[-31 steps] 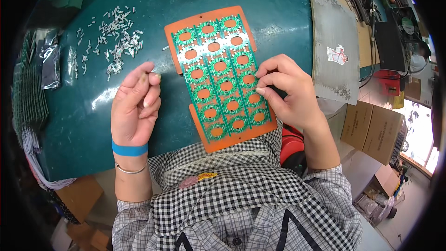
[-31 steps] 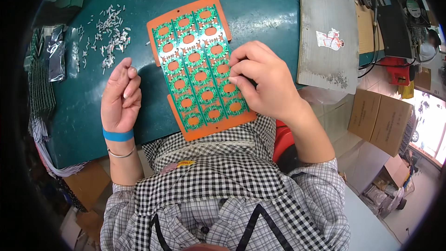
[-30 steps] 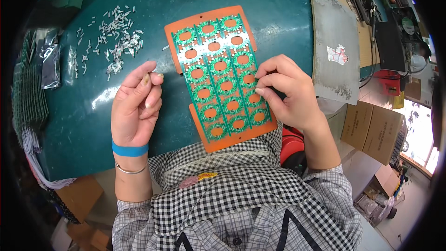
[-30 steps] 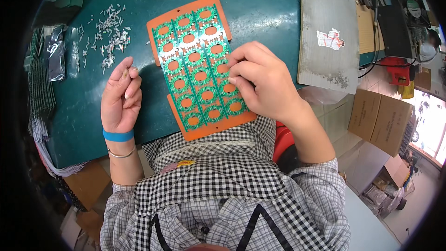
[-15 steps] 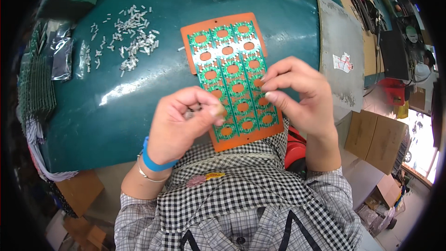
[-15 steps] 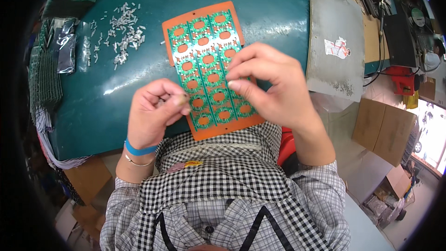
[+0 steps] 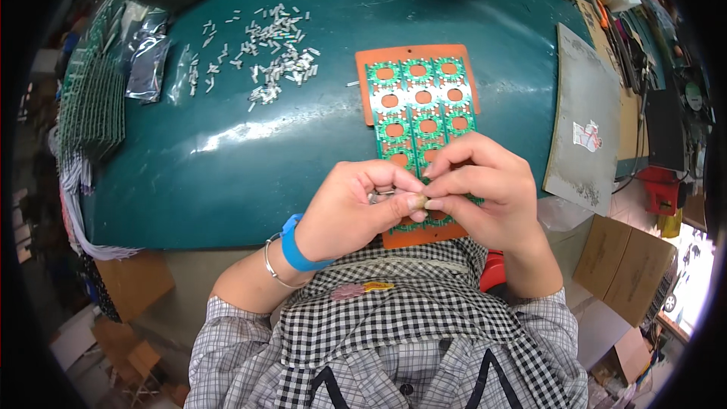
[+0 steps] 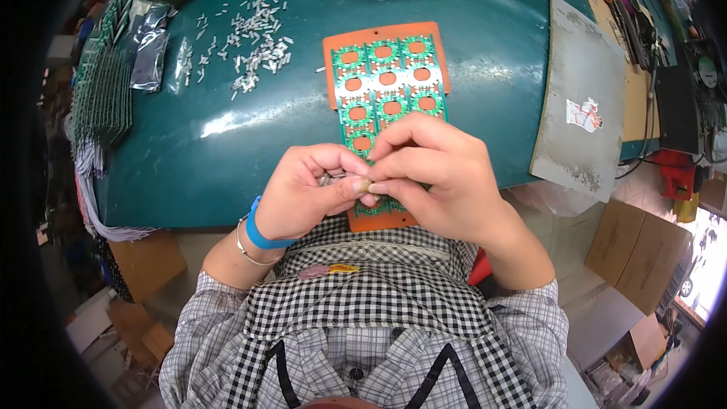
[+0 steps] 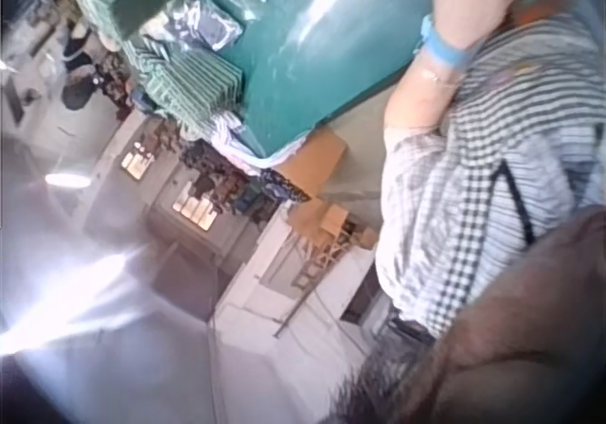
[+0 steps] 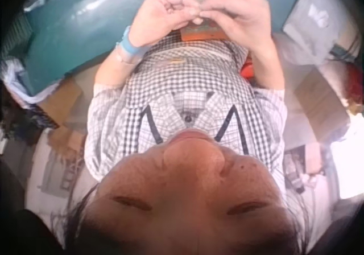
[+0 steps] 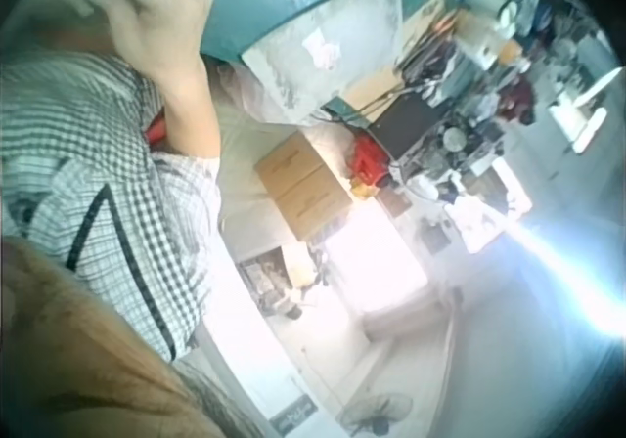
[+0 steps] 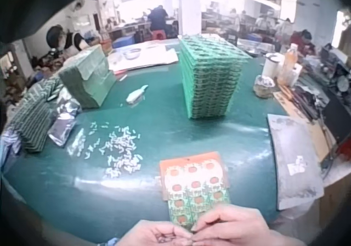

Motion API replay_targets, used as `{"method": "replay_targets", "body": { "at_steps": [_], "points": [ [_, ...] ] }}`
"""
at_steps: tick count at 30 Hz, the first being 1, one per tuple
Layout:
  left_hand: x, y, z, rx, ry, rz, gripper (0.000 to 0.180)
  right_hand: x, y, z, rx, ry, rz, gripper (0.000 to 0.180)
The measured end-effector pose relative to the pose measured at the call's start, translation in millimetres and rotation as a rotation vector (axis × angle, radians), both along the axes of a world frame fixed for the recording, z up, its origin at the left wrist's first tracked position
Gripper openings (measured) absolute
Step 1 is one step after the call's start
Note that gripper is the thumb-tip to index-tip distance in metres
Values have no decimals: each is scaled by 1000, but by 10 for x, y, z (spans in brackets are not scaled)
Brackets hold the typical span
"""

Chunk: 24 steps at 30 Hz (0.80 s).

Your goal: The person inserts small white cylindrical components into the holes of a green circuit board held in an orange jig. They pick components from a pile on the table and place them one by one into the board. The person briefly handles a larger circuit board with wires before returning to the assembly task.

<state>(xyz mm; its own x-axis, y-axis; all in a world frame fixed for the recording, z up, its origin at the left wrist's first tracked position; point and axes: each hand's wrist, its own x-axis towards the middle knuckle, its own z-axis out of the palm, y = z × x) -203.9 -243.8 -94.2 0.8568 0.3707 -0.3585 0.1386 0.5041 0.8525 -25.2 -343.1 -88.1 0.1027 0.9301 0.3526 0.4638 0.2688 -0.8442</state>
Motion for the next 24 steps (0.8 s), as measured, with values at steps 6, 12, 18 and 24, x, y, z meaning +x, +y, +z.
{"method": "replay_targets", "body": {
  "at_steps": [6, 12, 18, 24],
  "points": [
    [-2, 120, 14, 169, 20, -4, 15, 82, -74, -62, -90, 163, -88, 12],
    [81, 888, -200, 1153, 350, 211, 12, 288, -384, -136, -208, 117, -240, 11],
    [189, 1008, -426, 1264, 399, 145, 11, 375, -560, -139, -311, 49, -214, 14],
    [218, 967, -395, 1389, 418, 87, 6, 345, -584, -171, -287, -14, -206, 14]
  ]
}}
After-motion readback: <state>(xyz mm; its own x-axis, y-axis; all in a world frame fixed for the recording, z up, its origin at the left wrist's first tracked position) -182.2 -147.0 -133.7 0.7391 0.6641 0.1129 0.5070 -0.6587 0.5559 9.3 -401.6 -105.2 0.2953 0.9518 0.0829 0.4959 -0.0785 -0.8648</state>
